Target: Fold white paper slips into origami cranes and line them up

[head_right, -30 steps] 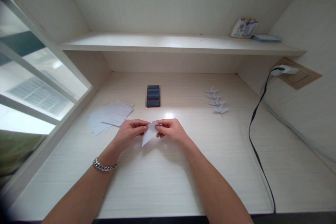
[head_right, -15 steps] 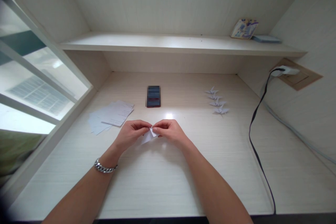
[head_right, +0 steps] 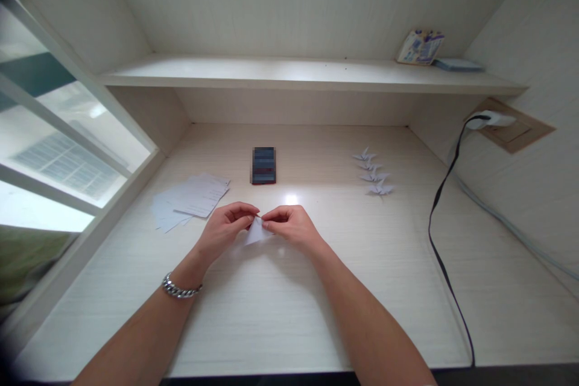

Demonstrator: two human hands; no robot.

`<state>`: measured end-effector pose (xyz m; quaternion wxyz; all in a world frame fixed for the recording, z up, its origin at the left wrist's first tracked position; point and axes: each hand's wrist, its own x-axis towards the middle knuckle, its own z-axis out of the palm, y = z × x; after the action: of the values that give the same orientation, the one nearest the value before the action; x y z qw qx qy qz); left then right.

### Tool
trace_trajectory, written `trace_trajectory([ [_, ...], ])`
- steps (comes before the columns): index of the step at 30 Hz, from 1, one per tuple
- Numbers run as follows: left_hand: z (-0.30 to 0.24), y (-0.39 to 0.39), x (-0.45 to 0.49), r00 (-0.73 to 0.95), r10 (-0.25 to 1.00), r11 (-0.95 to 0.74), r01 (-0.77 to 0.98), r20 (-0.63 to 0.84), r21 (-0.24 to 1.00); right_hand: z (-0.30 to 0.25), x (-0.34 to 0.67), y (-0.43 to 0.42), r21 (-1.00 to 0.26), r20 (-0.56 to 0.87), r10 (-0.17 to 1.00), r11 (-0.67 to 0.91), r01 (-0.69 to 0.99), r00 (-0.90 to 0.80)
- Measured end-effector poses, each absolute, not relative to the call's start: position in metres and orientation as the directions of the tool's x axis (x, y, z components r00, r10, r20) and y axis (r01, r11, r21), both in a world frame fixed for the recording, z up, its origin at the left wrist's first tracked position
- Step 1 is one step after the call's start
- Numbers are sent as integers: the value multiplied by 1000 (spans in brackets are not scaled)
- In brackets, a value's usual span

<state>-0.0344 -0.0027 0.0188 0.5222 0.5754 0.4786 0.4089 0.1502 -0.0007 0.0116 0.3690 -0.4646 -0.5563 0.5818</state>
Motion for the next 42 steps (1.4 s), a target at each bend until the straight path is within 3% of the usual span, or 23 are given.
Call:
trace_trajectory([
  [23, 20, -3, -32, 165, 983, 74, 11, -75, 997, 13, 146, -2, -989, -120, 957, -94, 110, -264],
  [42, 10, -5, -27, 142, 989, -45, 60, 36, 997, 14, 141, -3, -986, -160, 940, -138, 95, -302],
])
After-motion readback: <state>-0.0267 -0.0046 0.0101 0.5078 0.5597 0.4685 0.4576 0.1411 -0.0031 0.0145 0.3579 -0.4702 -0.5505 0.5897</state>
